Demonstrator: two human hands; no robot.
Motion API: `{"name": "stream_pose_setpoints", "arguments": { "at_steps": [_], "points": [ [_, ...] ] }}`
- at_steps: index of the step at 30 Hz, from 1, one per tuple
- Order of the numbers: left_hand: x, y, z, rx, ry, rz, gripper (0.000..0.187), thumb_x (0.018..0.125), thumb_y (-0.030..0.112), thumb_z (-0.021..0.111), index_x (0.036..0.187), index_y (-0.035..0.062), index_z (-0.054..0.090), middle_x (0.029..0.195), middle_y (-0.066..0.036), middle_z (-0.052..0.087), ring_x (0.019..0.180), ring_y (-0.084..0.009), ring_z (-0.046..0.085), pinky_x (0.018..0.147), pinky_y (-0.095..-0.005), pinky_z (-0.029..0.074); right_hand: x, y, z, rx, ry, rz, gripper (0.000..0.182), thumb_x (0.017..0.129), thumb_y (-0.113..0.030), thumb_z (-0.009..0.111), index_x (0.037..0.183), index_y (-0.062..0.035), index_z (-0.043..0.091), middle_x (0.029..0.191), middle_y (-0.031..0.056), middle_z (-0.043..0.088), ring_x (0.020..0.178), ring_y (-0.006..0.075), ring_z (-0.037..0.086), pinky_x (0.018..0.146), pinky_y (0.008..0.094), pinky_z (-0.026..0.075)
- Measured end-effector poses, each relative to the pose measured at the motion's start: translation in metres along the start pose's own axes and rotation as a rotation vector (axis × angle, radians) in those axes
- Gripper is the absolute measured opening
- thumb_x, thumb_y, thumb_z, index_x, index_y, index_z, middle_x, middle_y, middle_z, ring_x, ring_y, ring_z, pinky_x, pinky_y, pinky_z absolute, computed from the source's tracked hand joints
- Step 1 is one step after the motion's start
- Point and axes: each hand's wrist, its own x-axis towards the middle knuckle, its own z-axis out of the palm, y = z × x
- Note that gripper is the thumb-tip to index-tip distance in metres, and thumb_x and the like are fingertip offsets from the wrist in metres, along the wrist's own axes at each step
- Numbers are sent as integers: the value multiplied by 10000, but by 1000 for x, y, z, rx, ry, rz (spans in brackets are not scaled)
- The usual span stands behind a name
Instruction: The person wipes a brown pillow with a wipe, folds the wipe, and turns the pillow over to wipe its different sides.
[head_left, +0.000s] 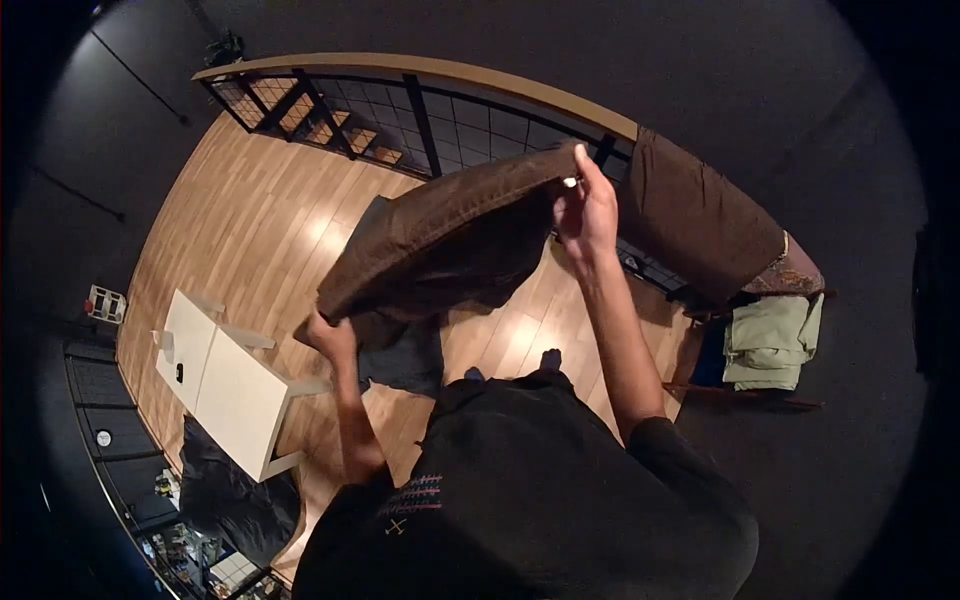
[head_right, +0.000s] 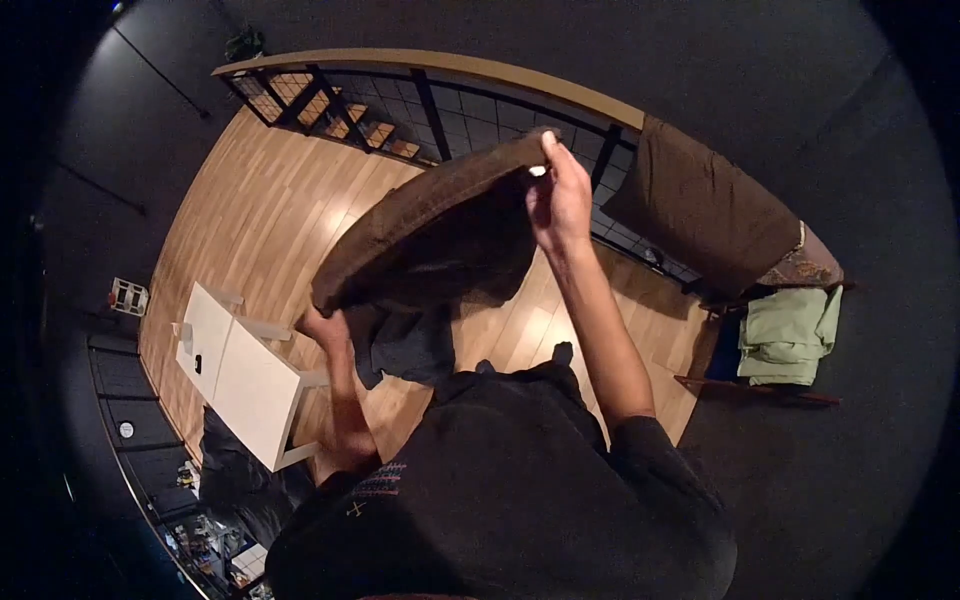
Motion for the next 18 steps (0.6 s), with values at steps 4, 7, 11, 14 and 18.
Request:
{"name": "stream_pose_setpoints", "arguments": {
  "at_steps": [4, 7, 11, 14, 18],
  "points": [
    [105, 46, -32, 194, 160, 460, 233, 758, 126, 678, 967, 25, 649, 764, -168, 631, 677, -401, 571, 668, -444, 472, 9, -27, -41, 84, 237, -34, 210, 1008, -235, 567, 1019, -45, 655, 884, 54, 668, 657, 91, 599, 553, 132, 440],
    [159, 111, -30, 121, 299, 817, 196, 809, 230, 649, 885, 50, 634, 748, -130, 610, 677, -355, 560, 646, -426, 455, 18, -54, -66, 149, 314, -307, 214, 998, -239, 585, 1000, -41, 665, 886, 48, 664, 679, 97, 602, 593, 157, 454],
    [218, 161, 0, 95, 230, 1013, 339, 838, 404, 619, 810, 66, 622, 731, -101, 603, 614, -314, 526, 592, -396, 426, 14, -75, -75, -302, 540, -403, 201, 965, -249, 647, 934, -55, 688, 827, 22, 664, 659, 76, 593, 548, 159, 421],
    [242, 206, 15, 39, 272, 1174, 430, 842, 501, 617, 775, 75, 618, 711, -79, 589, 590, -278, 509, 568, -380, 414, 22, -101, -110, -461, 552, -566, 191, 949, -227, 674, 921, -41, 710, 842, 12, 675, 684, 82, 592, 644, 188, 452],
    [249, 255, 29, 45, 276, 1321, 464, 801, 545, 637, 754, 83, 635, 691, -56, 572, 588, -242, 498, 564, -365, 412, 41, -103, -127, -211, 725, -515, 232, 991, -242, 596, 912, -44, 688, 828, 19, 661, 683, 84, 567, 624, 204, 428]
  ]
}}
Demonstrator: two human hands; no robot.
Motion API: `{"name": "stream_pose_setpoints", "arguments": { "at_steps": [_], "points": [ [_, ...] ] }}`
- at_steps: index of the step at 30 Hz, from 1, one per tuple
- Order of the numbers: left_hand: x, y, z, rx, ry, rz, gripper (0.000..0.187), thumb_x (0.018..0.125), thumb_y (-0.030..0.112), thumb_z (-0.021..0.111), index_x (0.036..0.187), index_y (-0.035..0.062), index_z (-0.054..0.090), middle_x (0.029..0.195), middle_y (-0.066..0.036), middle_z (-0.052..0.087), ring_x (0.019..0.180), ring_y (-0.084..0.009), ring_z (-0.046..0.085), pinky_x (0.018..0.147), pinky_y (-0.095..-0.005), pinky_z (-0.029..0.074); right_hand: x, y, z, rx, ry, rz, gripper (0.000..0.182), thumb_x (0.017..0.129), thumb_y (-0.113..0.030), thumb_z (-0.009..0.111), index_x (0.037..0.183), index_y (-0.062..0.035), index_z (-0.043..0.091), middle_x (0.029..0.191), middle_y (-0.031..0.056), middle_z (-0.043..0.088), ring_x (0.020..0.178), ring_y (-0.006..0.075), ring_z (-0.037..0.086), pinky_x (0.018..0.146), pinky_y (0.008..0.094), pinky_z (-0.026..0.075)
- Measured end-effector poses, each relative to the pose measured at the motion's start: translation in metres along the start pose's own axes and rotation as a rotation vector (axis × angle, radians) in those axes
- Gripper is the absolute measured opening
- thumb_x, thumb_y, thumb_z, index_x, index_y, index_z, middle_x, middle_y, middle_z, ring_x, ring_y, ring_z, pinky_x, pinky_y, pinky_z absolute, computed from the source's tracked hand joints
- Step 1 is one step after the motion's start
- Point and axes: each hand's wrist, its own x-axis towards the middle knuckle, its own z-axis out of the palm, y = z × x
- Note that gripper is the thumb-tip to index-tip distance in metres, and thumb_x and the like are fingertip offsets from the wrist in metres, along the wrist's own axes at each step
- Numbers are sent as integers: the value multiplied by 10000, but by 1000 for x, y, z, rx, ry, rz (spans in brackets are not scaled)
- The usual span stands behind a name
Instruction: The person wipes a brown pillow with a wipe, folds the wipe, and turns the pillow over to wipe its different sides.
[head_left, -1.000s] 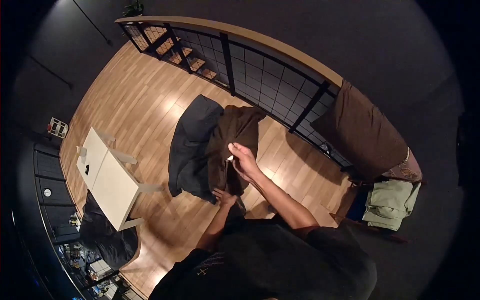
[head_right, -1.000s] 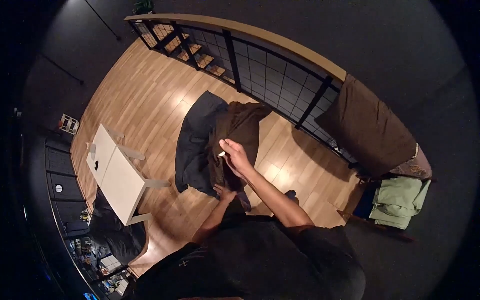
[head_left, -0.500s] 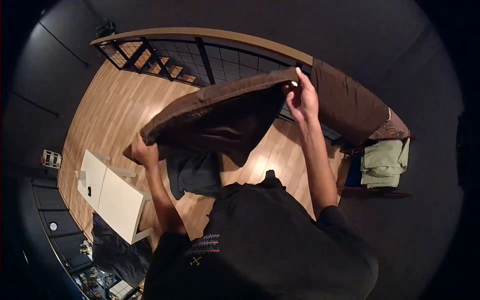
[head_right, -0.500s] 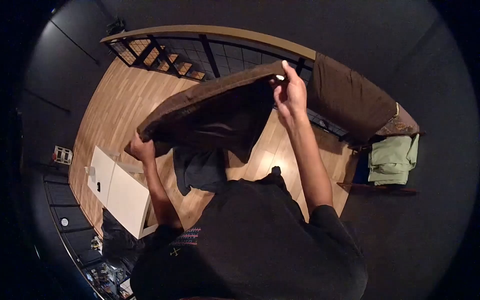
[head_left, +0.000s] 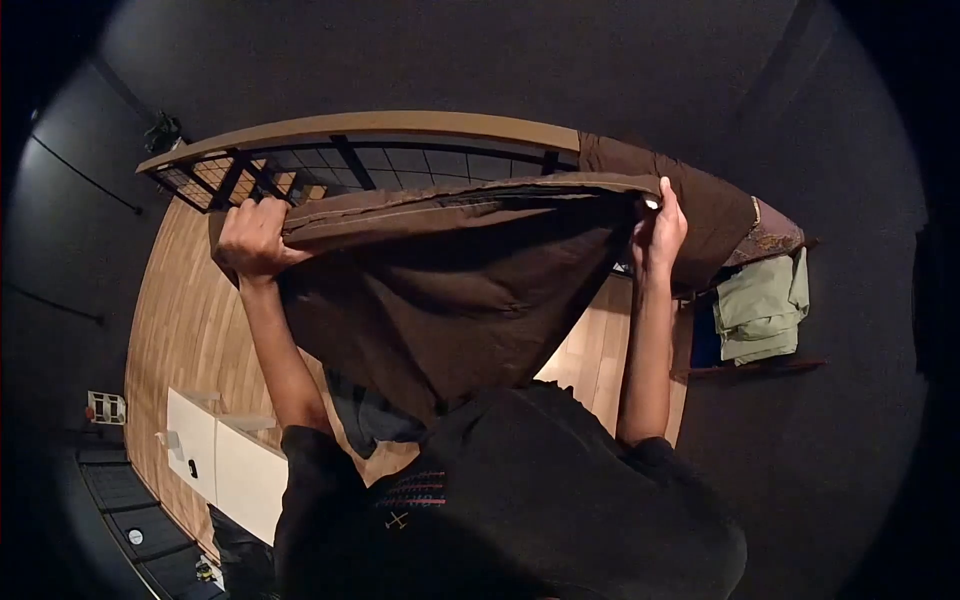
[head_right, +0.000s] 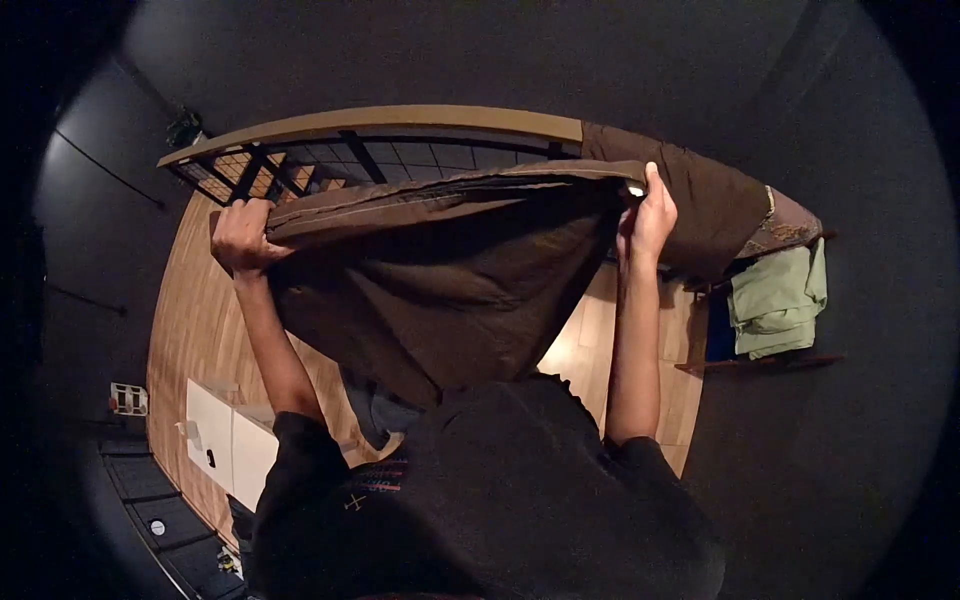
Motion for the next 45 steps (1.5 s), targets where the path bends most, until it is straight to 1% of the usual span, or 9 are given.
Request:
{"name": "stream_pose_setpoints", "arguments": {
  "at_steps": [9, 12, 13, 14, 16, 21, 29, 35, 45],
  "points": [
    [147, -52, 43, -26, 267, -10, 474, 851, 521, 627, 690, 75, 612, 637, -58, 578, 538, -216, 479, 537, -352, 405, 118, -76, 67, 265, -309, -201, 231, 1017, -193, 571, 1061, 7, 676, 977, 89, 701, 837, 142, 667, 765, 246, 526],
    [285, -106, 168, 245, 260, 49, 509, 837, 566, 669, 1010, 88, 653, 985, -57, 690, 863, -277, 639, 755, -413, 483, 237, -99, 169, -68, -162, -420, 325, 945, -270, 673, 1012, 47, 700, 918, 98, 709, 768, 128, 641, 696, 221, 498],
    [318, -102, 208, 414, 30, -226, 758, 802, 695, 649, 1277, 110, 569, 1330, -108, 587, 1259, -346, 529, 1003, -575, 404, 287, -94, 194, -150, -81, -392, 350, 925, -305, 690, 980, 39, 717, 876, 90, 711, 743, 102, 609, 661, 218, 470],
    [346, -57, 209, 322, -141, -481, 1278, 680, 814, 590, 1549, -24, 172, 1648, -178, -76, 1497, -388, -120, 1167, -645, -82, 318, -83, 200, -149, -76, -395, 350, 925, -305, 690, 980, 39, 717, 876, 90, 711, 743, 102, 609, 661, 218, 470],
    [346, -55, 252, 28, 446, -263, 978, 768, 799, 595, 1471, 149, 397, 1535, -127, 381, 1466, -376, 275, 1109, -715, 207, 369, -48, 197, -119, -26, -503, 367, 924, -318, 689, 987, 42, 723, 846, 74, 708, 742, 112, 601, 662, 238, 469],
    [166, -16, 376, -292, -225, -698, 962, 856, 768, 517, 1491, 61, 372, 1600, -200, 242, 1507, -407, 129, 1141, -695, 140, 326, 154, 81, -895, -7, -598, 373, 886, -310, 732, 997, 42, 680, 901, 176, 639, 769, 301, 625, 721, 388, 514],
    [-117, 11, 559, -795, -772, -1139, 788, 930, 542, 596, 1264, -166, 505, 1194, -296, 624, 1060, -363, 630, 891, -385, 506, 285, 283, 8, -1328, -16, -484, 385, 935, -323, 644, 896, 58, 614, 952, 241, 623, 797, 419, 614, 779, 464, 511],
    [-64, 68, 562, -1611, -491, -1621, 728, 895, 571, 645, 1215, -83, 605, 1150, -210, 670, 1000, -335, 658, 886, -367, 506, 292, 271, 22, -1418, 14, -417, 385, 972, -298, 601, 871, 74, 613, 910, 231, 633, 780, 411, 617, 767, 454, 509],
    [26, 43, 602, -801, -547, -1396, 697, 901, 485, 660, 1275, -84, 510, 1203, -237, 608, 1072, -386, 594, 921, -439, 454, 362, 242, 61, -1355, 200, -393, 271, 962, -211, 626, 1011, 54, 659, 850, 172, 626, 724, 338, 605, 696, 437, 501]
  ]
}}
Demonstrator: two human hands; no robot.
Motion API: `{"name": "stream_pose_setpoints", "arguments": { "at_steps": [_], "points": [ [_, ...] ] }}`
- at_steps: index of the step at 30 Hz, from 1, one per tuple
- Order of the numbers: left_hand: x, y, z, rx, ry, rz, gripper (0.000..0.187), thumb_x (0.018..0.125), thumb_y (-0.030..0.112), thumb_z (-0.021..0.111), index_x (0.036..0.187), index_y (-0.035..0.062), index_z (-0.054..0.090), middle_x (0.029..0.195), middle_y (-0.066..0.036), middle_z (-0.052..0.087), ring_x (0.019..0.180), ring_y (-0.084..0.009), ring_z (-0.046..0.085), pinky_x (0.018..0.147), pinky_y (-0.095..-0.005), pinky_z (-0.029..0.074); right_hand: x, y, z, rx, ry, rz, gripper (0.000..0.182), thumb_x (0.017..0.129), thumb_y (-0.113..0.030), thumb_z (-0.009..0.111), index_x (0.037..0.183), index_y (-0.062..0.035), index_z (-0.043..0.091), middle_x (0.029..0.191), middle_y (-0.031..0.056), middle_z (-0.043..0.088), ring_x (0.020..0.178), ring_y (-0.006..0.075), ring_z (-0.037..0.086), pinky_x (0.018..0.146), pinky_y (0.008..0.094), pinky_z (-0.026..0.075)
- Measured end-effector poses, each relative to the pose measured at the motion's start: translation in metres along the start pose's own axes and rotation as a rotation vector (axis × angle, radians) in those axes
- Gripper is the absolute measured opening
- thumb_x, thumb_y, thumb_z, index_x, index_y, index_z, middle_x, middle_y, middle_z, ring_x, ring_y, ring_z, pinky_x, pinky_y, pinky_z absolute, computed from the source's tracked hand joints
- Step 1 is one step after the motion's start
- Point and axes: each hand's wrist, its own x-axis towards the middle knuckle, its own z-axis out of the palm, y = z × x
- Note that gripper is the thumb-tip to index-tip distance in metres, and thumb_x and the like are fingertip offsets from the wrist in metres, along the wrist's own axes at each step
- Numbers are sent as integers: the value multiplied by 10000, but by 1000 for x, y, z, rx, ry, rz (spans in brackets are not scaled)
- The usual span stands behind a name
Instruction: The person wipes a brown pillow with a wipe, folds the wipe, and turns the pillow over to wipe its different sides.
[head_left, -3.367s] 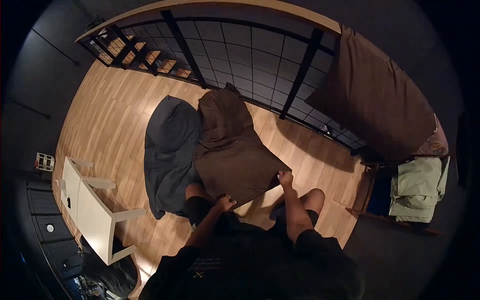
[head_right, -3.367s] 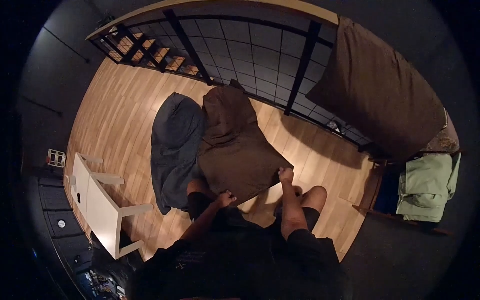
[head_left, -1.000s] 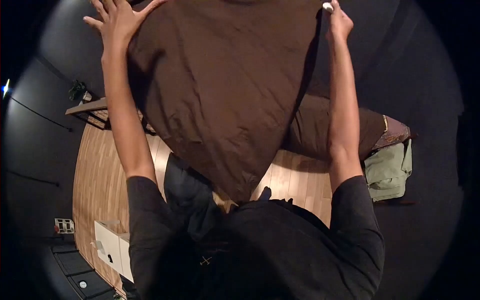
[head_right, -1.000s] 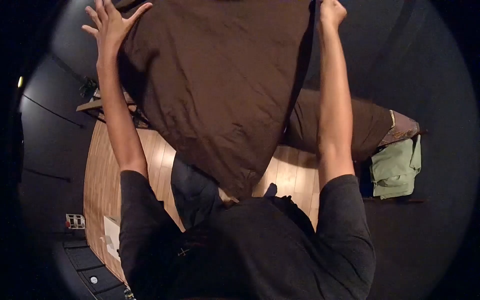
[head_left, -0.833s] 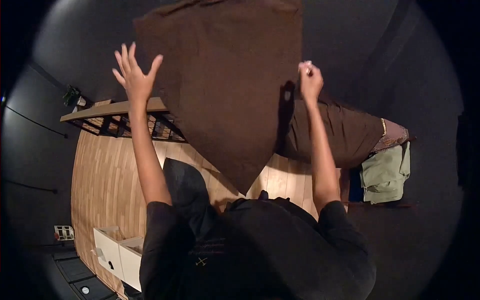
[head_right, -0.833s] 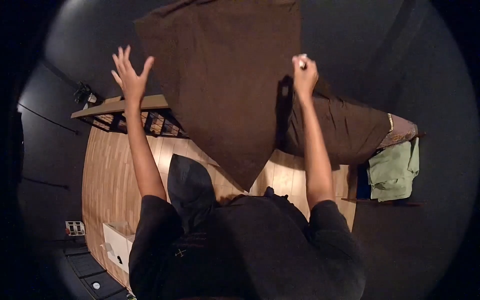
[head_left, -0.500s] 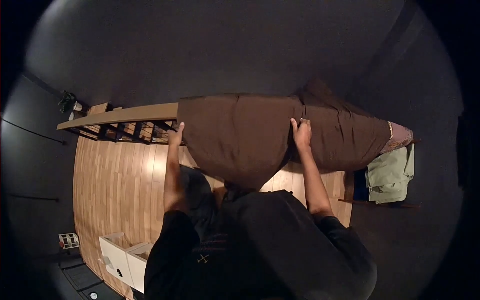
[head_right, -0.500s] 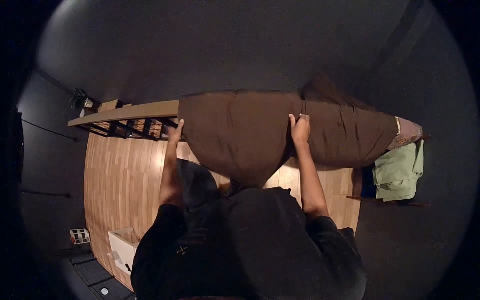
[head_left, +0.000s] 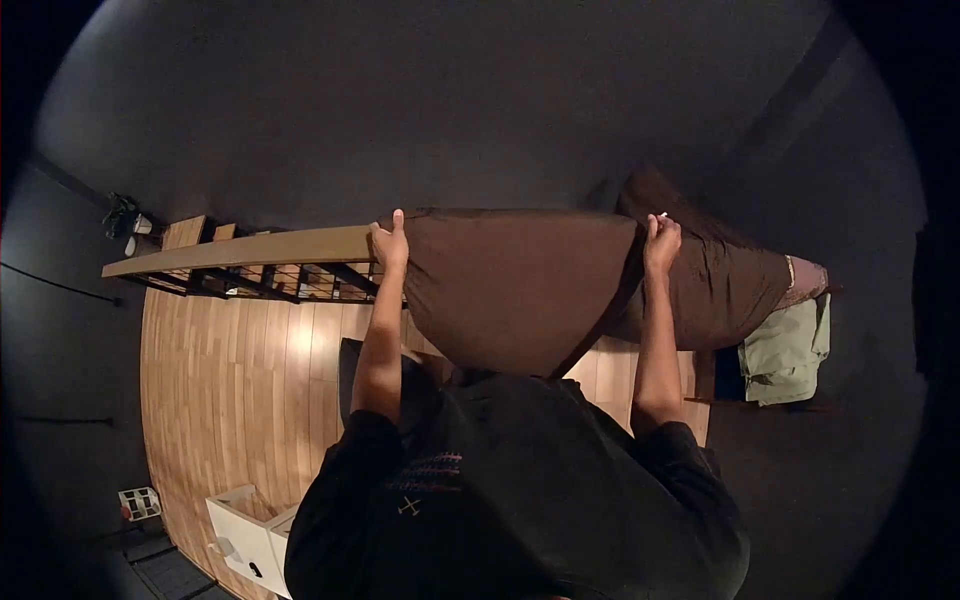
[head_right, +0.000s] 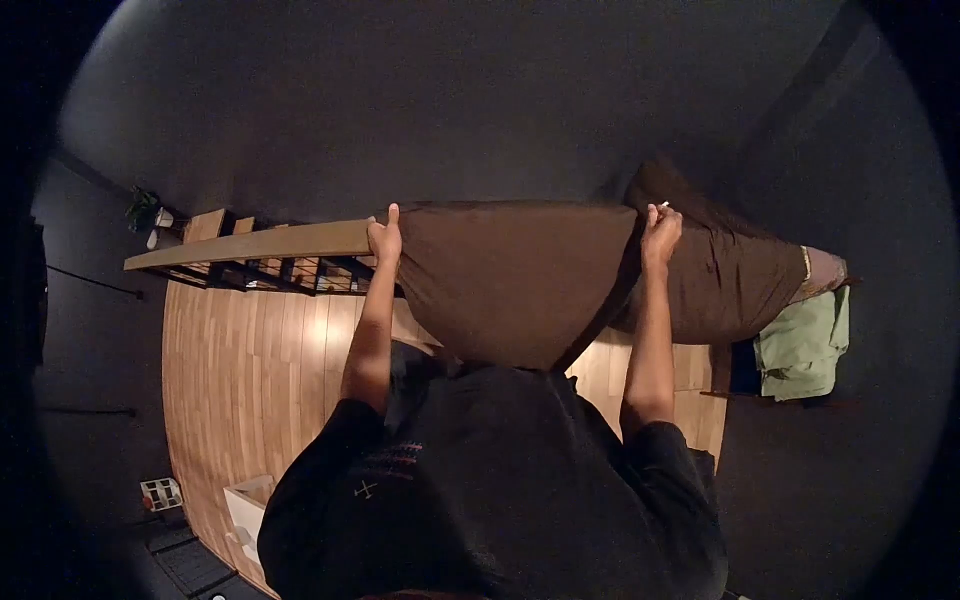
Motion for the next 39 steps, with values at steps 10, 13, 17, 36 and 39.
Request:
{"name": "stream_pose_setpoints", "arguments": {
  "at_steps": [10, 13, 17, 36, 39],
  "points": [
    [-55, 18, 29, 485, -550, 716, 712, 969, 622, 413, 1486, 132, 407, 1598, -127, 275, 1509, -309, 162, 1188, -602, 77, -151, -125, 74, 14, -184, -767, 370, 905, -70, 606, 1272, -109, 607, 1068, 112, 629, 776, 302, 652, 699, 393, 537],
    [-61, 8, 41, 605, -652, 657, 800, 951, 700, 354, 1530, 146, 350, 1619, -96, 261, 1526, -270, 127, 1199, -596, -13, -190, -137, 99, 76, -213, -1029, 334, 915, -97, 584, 1246, -94, 622, 1182, 113, 638, 854, 301, 669, 751, 404, 532],
    [-67, 5, 48, 643, -624, 646, 815, 945, 713, 349, 1547, 165, 317, 1620, -82, 263, 1526, -253, 121, 1196, -600, -29, -191, -99, 109, 58, -237, -1254, 298, 926, -144, 573, 1206, -68, 640, 1227, 105, 636, 994, 292, 637, 853, 416, 503],
    [-60, 8, 53, 646, -667, 605, 775, 975, 698, 280, 1543, 173, 319, 1620, -59, 259, 1523, -245, 123, 1194, -601, -15, -133, -88, 75, 96, -443, -779, 113, 916, -98, 610, 1010, -41, 638, 977, 114, 565, 821, 303, 573, 760, 406, 494],
    [-59, 12, 48, 618, -655, 643, 771, 972, 701, 279, 1539, 181, 339, 1605, -69, 296, 1509, -258, 169, 1193, -614, 34, -126, -84, 69, -88, -321, -938, 121, 908, -90, 613, 1017, -40, 632, 975, 121, 566, 823, 309, 574, 758, 412, 493]
  ]
}}
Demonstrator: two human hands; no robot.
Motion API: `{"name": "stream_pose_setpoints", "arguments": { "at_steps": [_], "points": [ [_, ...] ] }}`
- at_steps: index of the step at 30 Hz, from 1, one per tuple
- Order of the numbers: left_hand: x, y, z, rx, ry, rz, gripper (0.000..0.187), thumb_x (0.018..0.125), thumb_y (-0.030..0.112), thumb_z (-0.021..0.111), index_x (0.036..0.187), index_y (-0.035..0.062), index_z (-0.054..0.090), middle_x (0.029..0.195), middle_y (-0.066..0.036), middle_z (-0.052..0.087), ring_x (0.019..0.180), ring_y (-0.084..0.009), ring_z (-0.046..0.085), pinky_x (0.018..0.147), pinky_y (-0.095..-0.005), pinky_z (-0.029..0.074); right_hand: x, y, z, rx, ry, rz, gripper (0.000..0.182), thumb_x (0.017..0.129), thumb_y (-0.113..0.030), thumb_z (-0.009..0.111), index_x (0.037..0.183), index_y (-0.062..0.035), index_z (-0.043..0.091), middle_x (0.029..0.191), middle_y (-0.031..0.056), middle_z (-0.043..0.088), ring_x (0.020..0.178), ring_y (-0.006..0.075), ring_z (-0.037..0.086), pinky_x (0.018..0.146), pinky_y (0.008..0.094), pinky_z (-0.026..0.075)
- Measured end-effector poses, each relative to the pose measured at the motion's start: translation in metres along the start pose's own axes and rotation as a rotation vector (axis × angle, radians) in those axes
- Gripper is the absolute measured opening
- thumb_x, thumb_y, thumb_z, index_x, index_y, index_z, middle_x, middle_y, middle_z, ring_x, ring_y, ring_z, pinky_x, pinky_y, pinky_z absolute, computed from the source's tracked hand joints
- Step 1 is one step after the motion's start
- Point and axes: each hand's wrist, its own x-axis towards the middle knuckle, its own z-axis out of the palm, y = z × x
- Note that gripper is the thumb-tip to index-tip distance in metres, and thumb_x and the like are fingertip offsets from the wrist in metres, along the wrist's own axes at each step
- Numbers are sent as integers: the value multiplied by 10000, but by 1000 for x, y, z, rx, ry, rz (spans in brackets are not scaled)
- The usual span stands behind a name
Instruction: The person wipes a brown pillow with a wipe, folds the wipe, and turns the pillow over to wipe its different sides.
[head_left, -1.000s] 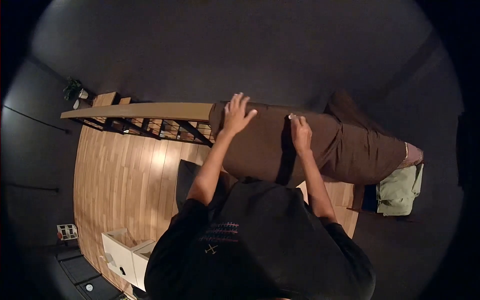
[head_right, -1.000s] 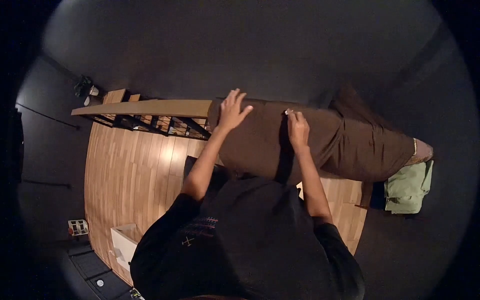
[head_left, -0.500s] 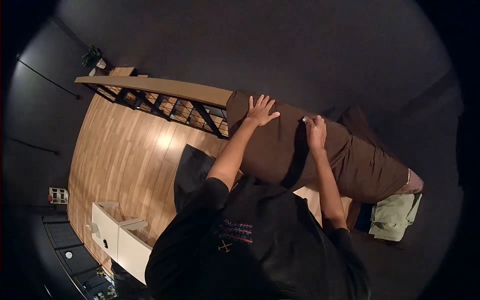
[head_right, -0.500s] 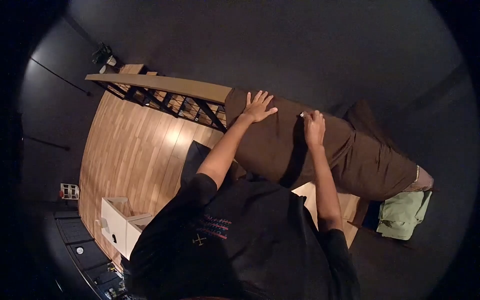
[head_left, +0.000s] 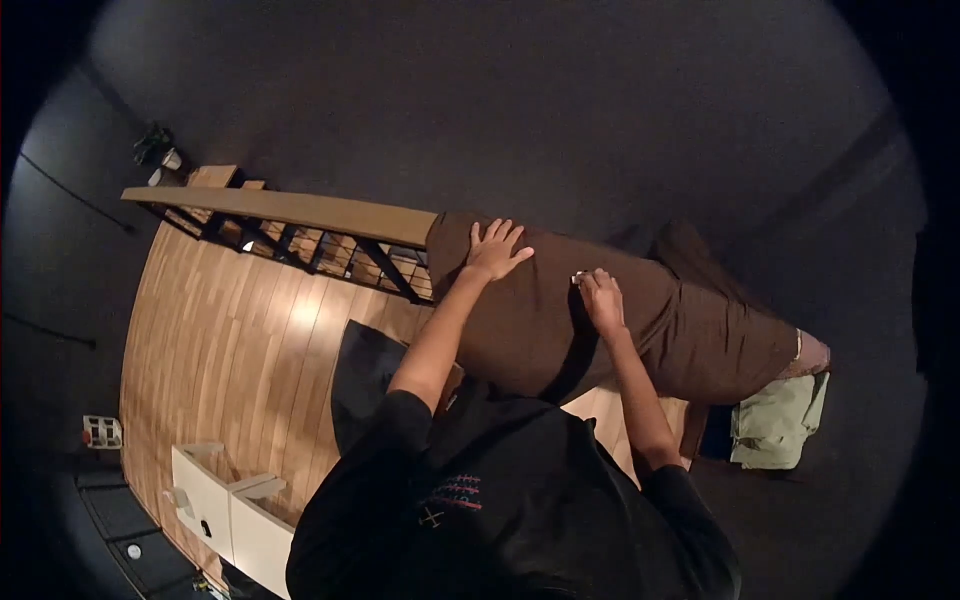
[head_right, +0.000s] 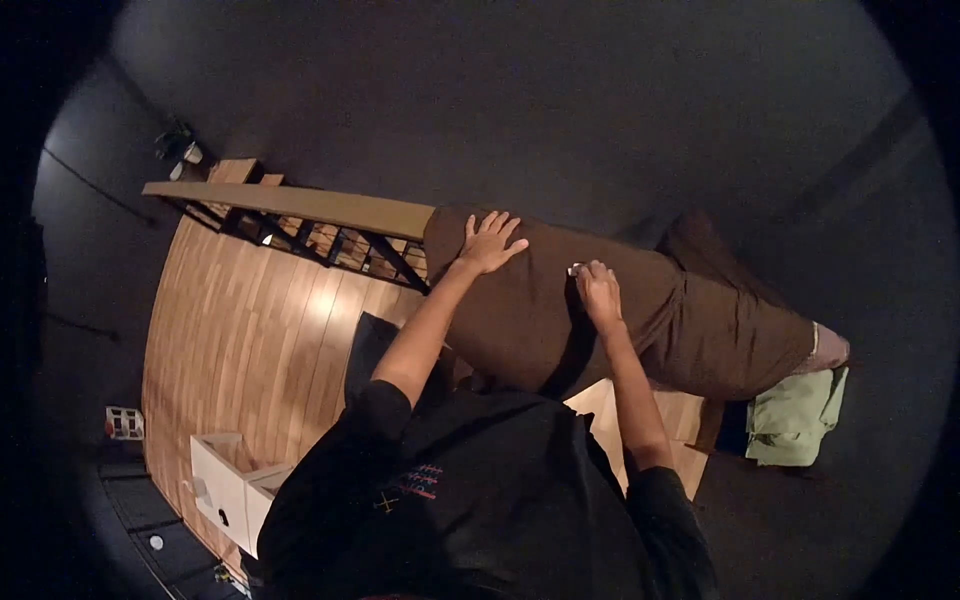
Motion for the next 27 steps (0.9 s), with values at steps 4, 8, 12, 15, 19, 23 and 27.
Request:
{"name": "stream_pose_setpoints", "arguments": {
  "at_steps": [4, 8, 12, 15, 19, 23, 27],
  "points": [
    [11, -3, -10, 43, 4, 57, 766, 973, 702, 279, 1498, 161, 418, 1552, -76, 387, 1455, -264, 290, 1162, -605, 132, 11, -2, 10, 68, 170, 411, 127, 889, -93, 628, 1011, -55, 635, 952, 109, 570, 822, 304, 574, 755, 405, 486],
    [15, -5, -8, 82, 33, 129, 740, 987, 683, 277, 1441, 142, 498, 1468, -79, 493, 1364, -263, 413, 1116, -556, 218, 0, -48, 35, 156, 19, 205, 152, 874, -111, 644, 1021, -71, 644, 932, 99, 571, 826, 292, 575, 749, 384, 471],
    [21, -11, -1, 122, 105, 166, 716, 997, 663, 280, 1416, 136, 522, 1401, -90, 550, 1290, -276, 479, 1099, -532, 242, 1, -26, 27, -160, 151, 256, 154, 908, -179, 600, 1025, -79, 598, 976, 103, 571, 830, 290, 549, 727, 407, 434],
    [25, -19, 2, 116, 148, 197, 710, 997, 661, 287, 1415, 137, 523, 1378, -97, 566, 1265, -285, 499, 1093, -542, 248, -2, -19, 29, -160, 405, 590, 165, 907, -195, 592, 1035, -91, 596, 961, 92, 558, 830, 288, 547, 763, 407, 430],
    [29, -14, -10, 136, 44, 175, 713, 1000, 653, 291, 1408, 118, 527, 1359, -100, 575, 1249, -287, 506, 1094, -546, 249, -30, -39, 33, -152, 82, 200, 170, 906, -195, 591, 1042, -94, 593, 943, 98, 547, 818, 290, 539, 767, 414, 428],
    [40, -19, -9, 106, 31, 194, 708, 1000, 642, 321, 1403, 96, 523, 1342, -101, 584, 1228, -291, 513, 1087, -548, 252, -73, -4, 15, -262, -52, 497, 238, 921, -199, 578, 1121, -71, 580, 1021, 124, 584, 880, 303, 574, 820, 402, 438],
    [32, -43, 13, 70, 533, 432, 622, 1003, 561, 433, 1362, 59, 513, 1319, -127, 551, 1205, -318, 498, 1060, -547, 268, -111, 16, -3, 71, 679, 1091, 252, 949, -165, 574, 1146, -20, 634, 1048, 157, 635, 919, 336, 593, 846, 392, 474]
  ]
}}
